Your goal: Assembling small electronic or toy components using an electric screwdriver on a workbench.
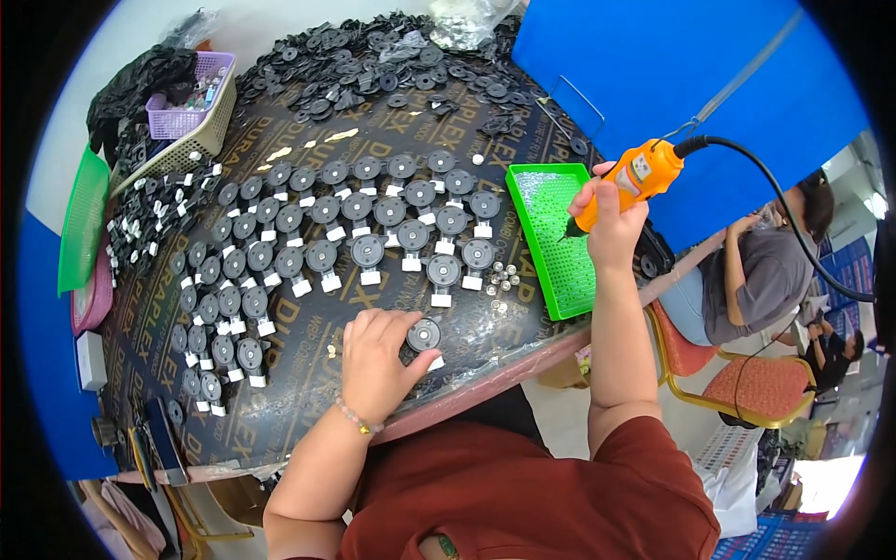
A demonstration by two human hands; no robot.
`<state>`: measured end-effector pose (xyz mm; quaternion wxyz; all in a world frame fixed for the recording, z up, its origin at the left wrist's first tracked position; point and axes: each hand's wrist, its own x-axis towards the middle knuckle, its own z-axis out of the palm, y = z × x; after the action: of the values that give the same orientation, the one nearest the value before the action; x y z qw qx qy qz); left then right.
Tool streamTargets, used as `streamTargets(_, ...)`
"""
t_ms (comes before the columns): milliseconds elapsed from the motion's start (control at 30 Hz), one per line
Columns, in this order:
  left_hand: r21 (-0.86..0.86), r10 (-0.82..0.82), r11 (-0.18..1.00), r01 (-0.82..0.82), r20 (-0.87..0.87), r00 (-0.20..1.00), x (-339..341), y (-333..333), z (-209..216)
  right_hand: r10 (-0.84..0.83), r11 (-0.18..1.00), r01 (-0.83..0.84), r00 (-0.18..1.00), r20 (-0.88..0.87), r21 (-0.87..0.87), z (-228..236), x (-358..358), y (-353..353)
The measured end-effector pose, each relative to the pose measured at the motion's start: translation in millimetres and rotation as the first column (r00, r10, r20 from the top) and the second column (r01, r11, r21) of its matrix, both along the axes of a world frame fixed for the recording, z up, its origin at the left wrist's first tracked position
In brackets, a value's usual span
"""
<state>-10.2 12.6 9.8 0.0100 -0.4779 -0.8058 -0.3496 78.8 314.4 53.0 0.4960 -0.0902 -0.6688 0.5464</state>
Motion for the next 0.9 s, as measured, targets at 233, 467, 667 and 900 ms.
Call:
streamTargets(233,-0.015,-0.01,1.0,0.01,-0.021,1.0,-1,0,-2,0.007,1.0,-0.008,0.999,-0.037,-0.016,-17,2,8)
streamTargets(467,-0.013,-0.008,1.0,0.008,-0.01,1.0,-1,1,-1,0.001,1.0,-0.003,0.998,-0.065,-0.03,-16,4,9)
streamTargets(667,0.007,-0.008,1.0,0.008,0.0,1.0,-2,0,-3,0.066,0.995,-0.077,0.984,-0.164,-0.064,6,8,-15)
streamTargets(900,-0.012,-0.01,1.0,0.01,-0.014,1.0,-3,-5,-3,0.55,0.805,-0.59,0.784,-0.288,-0.069,15,-2,-105)
